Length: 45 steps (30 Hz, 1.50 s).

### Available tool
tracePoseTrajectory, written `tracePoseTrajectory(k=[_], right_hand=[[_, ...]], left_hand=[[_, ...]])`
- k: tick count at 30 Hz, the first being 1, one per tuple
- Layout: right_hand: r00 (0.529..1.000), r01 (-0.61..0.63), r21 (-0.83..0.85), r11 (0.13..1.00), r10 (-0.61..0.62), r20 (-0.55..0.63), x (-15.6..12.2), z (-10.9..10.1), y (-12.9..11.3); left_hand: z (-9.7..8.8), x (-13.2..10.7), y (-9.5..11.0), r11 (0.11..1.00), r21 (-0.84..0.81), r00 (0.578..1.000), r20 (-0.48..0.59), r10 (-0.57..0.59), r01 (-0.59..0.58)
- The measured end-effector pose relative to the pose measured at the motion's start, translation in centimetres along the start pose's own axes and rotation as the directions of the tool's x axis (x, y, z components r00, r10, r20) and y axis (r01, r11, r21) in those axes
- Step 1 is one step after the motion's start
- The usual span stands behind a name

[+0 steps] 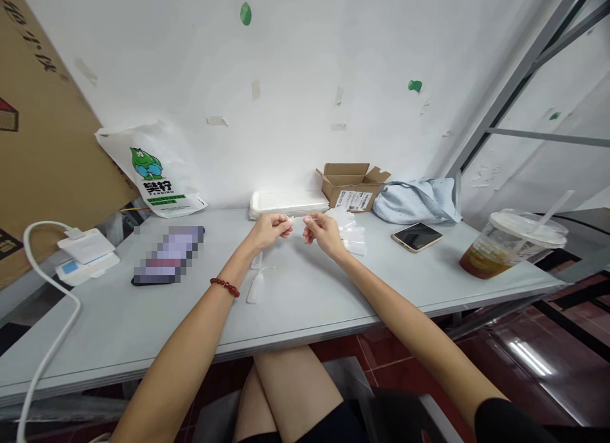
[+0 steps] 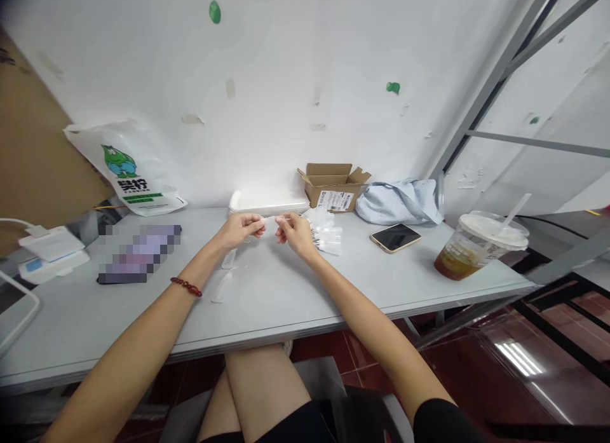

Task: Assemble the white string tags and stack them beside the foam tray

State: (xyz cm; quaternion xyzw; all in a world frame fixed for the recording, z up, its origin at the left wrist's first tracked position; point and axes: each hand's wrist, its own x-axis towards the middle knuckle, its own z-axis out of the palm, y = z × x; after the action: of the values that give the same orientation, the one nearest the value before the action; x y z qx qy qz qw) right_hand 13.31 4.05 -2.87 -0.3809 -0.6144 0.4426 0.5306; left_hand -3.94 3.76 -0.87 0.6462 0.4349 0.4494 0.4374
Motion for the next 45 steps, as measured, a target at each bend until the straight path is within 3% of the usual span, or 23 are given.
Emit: tracePoseTrajectory(k=[6, 15, 20, 27, 35, 38, 40, 42, 44, 45], right_hand=[[0.999, -0.047, 0.06, 0.997, 0.048, -0.006, 0.2, 0.0, 0.2], [0.999, -0.035, 0.173, 0.984, 0.034, 0.012, 0.2, -0.2, -0.4], [0.999, -0.015, 0.098, 0.995, 0.011, 0.04, 0.2, -0.3, -0.6], [1.0, 0.018, 0.015, 1.0, -0.018, 0.011, 0.2, -0.5, -0.7], [0.999, 0.02, -0.017, 1.0, -0.021, -0.031, 0.3, 0.0, -0.2], [0.994, 0.044, -0.049, 0.998, -0.049, -0.096, 0.9, -1.4, -0.8], [0.957, 0.106, -0.131, 0.986, -0.137, -0.255, 1.6, -3.5, -1.2], [0.872, 0.13, -0.228, 0.965, -0.22, -0.438, 2.4, -6.2, -1.3], [0.783, 0.084, -0.308, 0.948, -0.254, -0.568, 3.1, -8.5, -1.1], [0.76, 0.05, -0.346, 0.937, -0.26, -0.596, 3.4, -9.4, -0.8]], left_hand=[[0.2, 0.2, -0.4, 0.993, 0.05, 0.994, -0.015, 0.108, -0.107], [0.0, -0.4, 0.8, 0.994, -0.013, 0.993, 0.047, -0.105, 0.106], [0.1, -0.5, 1.2, 0.999, 0.038, 0.996, 0.083, -0.023, 0.02], [0.6, -0.3, 0.6, 0.991, 0.105, 0.996, 0.027, 0.082, -0.084], [1.0, -0.3, 0.7, 0.981, 0.153, 0.992, -0.022, 0.121, -0.116], [0.6, 0.1, 0.3, 0.98, 0.164, 0.992, -0.041, 0.122, -0.113], [-0.3, 0.4, -0.2, 0.98, 0.185, 0.994, -0.069, 0.091, -0.077], [-1.4, 0.7, -0.8, 0.97, 0.244, 0.99, -0.134, 0.041, -0.007], [-2.3, 1.1, -1.5, 0.936, 0.347, 0.983, -0.184, 0.012, 0.053], [-2.6, 1.3, -1.8, 0.916, 0.395, 0.982, -0.19, 0.015, 0.063]])
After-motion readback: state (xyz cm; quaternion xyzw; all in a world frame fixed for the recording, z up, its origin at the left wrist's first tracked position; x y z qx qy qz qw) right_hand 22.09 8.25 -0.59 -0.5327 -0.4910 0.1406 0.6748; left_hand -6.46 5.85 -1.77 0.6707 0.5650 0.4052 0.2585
